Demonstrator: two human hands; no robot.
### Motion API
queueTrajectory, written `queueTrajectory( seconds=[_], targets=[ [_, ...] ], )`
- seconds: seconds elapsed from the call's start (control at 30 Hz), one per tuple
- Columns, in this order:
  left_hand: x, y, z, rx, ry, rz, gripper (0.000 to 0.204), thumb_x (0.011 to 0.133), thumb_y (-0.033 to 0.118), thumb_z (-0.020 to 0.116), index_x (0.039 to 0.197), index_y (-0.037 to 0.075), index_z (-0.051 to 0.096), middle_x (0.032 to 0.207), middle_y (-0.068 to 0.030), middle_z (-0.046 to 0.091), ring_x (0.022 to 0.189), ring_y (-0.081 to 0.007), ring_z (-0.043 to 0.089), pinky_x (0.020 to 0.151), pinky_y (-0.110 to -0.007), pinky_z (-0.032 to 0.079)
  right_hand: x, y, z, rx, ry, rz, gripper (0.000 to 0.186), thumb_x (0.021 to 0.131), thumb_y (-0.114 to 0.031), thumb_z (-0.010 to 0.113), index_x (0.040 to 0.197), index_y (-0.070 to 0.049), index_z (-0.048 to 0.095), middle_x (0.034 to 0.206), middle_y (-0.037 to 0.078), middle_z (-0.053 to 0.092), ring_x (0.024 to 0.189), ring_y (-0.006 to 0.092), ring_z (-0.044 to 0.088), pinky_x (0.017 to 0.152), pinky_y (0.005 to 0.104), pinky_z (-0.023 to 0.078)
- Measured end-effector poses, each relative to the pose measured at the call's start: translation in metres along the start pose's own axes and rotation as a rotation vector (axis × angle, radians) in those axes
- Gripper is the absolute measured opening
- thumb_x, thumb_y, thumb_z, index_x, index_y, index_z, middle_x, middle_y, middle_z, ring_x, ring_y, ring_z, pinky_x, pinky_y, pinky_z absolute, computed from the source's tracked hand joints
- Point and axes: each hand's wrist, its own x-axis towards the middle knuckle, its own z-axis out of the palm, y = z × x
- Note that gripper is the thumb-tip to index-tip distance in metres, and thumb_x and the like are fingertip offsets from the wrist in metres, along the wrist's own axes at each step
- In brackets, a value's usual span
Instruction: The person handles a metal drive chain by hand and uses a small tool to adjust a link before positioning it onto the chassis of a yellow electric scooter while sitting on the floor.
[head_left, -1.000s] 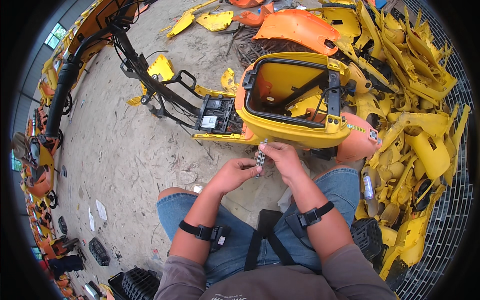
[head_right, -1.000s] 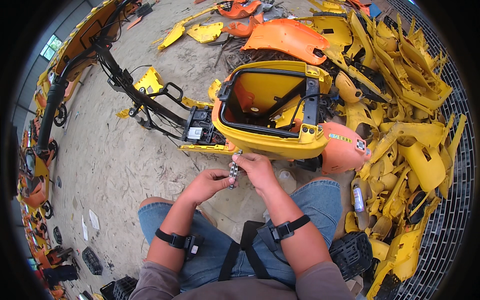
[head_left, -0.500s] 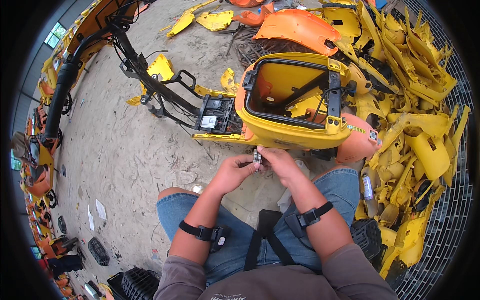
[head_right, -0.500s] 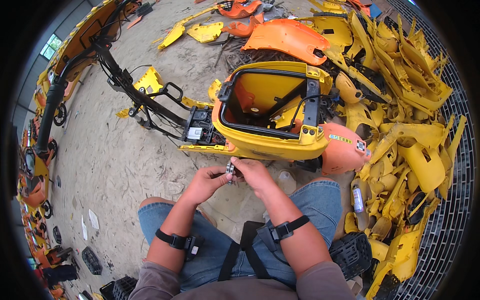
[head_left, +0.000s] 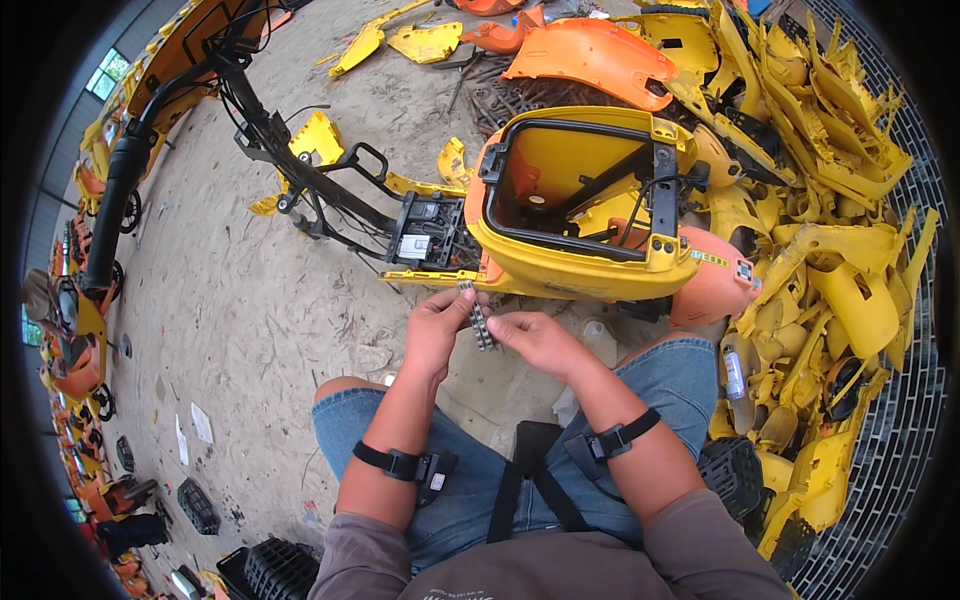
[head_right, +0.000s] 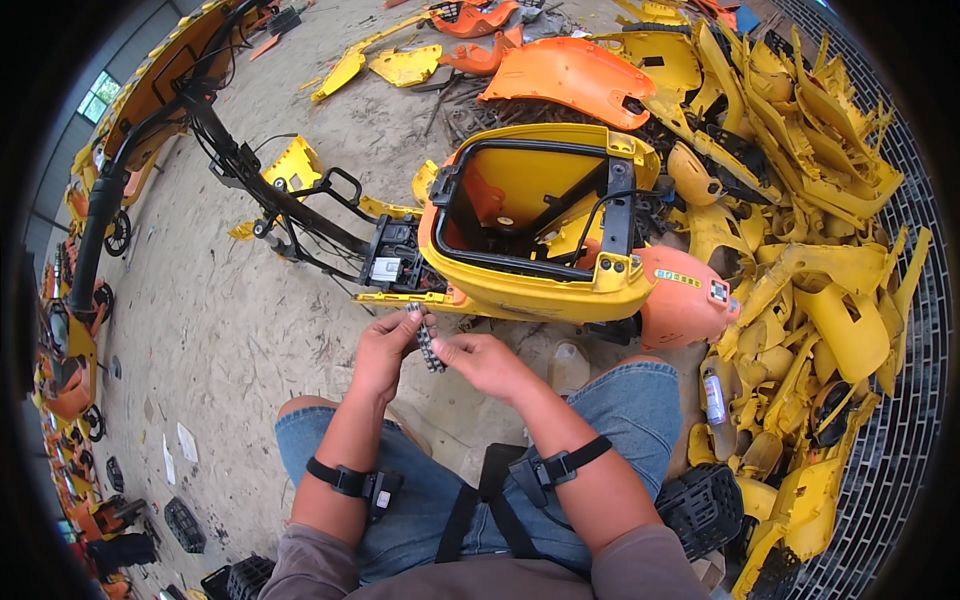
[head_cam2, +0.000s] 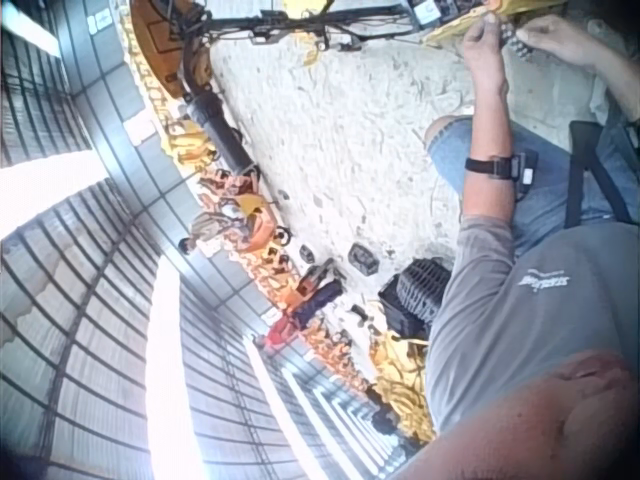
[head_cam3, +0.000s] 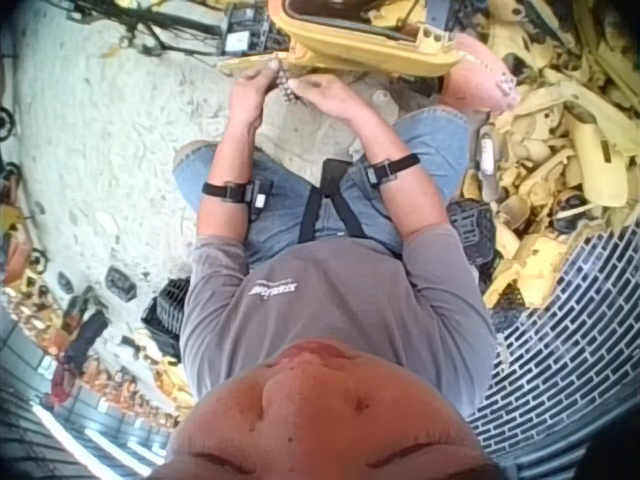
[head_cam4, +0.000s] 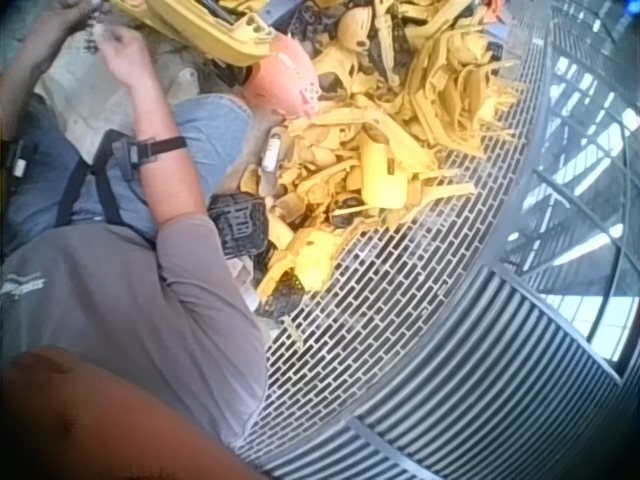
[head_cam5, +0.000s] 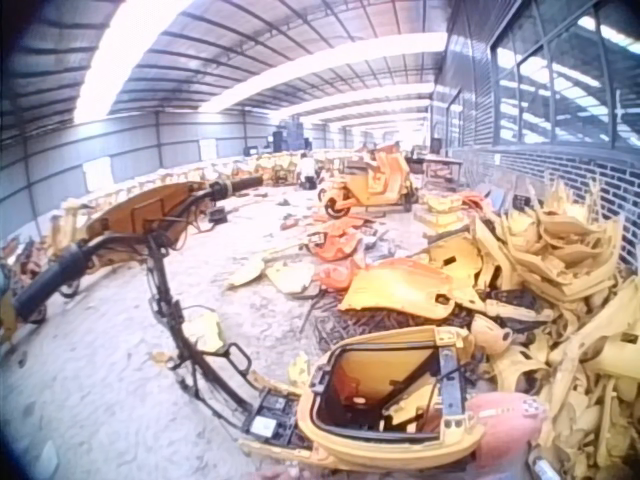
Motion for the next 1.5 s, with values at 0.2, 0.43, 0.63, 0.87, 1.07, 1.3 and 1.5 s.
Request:
queueTrajectory(
  seconds=[0.2,0.43,0.63,0.87,1.07,1.3,1.5],
  targets=[
    [0.005,-0.005,-0.003,0.003,0.002,-0.022,0.025,0.098,0.018,0.065,0.104,-0.005,0.070,0.094,-0.0075,0.071,0.083,-0.0139,0.065,0.079,-0.028,0.054,-0.002,-0.003,0.003,0.071,-0.039,0.030,0.033,0.089,-0.025,0.075,0.107,0.003,0.072,0.092,0.007,0.071,0.082,0.0121,0.062,0.074,0.0287,0.050],
    [0.008,-0.015,-0.006,0.038,-0.043,-0.035,0.024,0.096,0.019,0.067,0.109,-0.002,0.069,0.097,-0.0057,0.070,0.085,-0.0130,0.064,0.080,-0.028,0.053,-0.002,0.001,0.001,-0.003,-0.007,0.081,0.033,0.087,-0.026,0.077,0.103,0.002,0.073,0.087,0.006,0.070,0.079,0.0124,0.061,0.072,0.0288,0.050],
    [0.010,-0.020,-0.008,0.036,-0.019,-0.062,0.022,0.094,0.021,0.070,0.106,0.002,0.071,0.095,-0.0006,0.068,0.083,-0.0085,0.059,0.075,-0.026,0.049,-0.004,0.000,0.001,-0.092,0.010,0.058,0.035,0.085,-0.029,0.078,0.103,0.000,0.073,0.084,0.007,0.069,0.076,0.0136,0.061,0.070,0.0299,0.050],
    [0.009,-0.019,-0.008,-0.002,-0.060,-0.109,0.029,0.092,0.015,0.071,0.117,0.000,0.067,0.099,-0.0012,0.068,0.084,-0.0087,0.059,0.076,-0.027,0.049,-0.003,0.006,0.002,-0.125,0.048,0.043,0.035,0.086,-0.030,0.077,0.104,0.000,0.073,0.085,0.011,0.070,0.077,0.0168,0.063,0.071,0.0320,0.051],
    [0.008,-0.018,-0.008,-0.013,-0.088,-0.118,0.032,0.092,0.010,0.071,0.120,-0.002,0.064,0.103,-0.0042,0.068,0.089,-0.0106,0.061,0.081,-0.027,0.050,-0.004,0.003,0.005,-0.110,0.086,0.040,0.035,0.086,-0.029,0.076,0.105,0.000,0.073,0.086,0.010,0.070,0.077,0.0165,0.062,0.070,0.0321,0.050],
    [0.009,-0.021,-0.012,-0.001,-0.090,-0.069,0.029,0.089,0.002,0.071,0.117,-0.003,0.066,0.102,-0.0045,0.069,0.091,-0.0099,0.062,0.083,-0.025,0.049,-0.005,0.002,0.007,-0.071,0.096,0.035,0.035,0.086,-0.029,0.076,0.105,0.000,0.073,0.082,0.008,0.069,0.074,0.0140,0.060,0.068,0.0299,0.049],
    [0.007,-0.022,-0.010,0.032,-0.088,-0.052,0.026,0.088,0.000,0.071,0.114,-0.002,0.068,0.101,-0.0048,0.070,0.092,-0.0119,0.063,0.084,-0.026,0.050,-0.005,0.003,0.008,-0.116,0.123,0.015,0.033,0.085,-0.028,0.077,0.101,0.001,0.074,0.076,0.009,0.067,0.068,0.0139,0.058,0.063,0.0309,0.049]
  ],
)
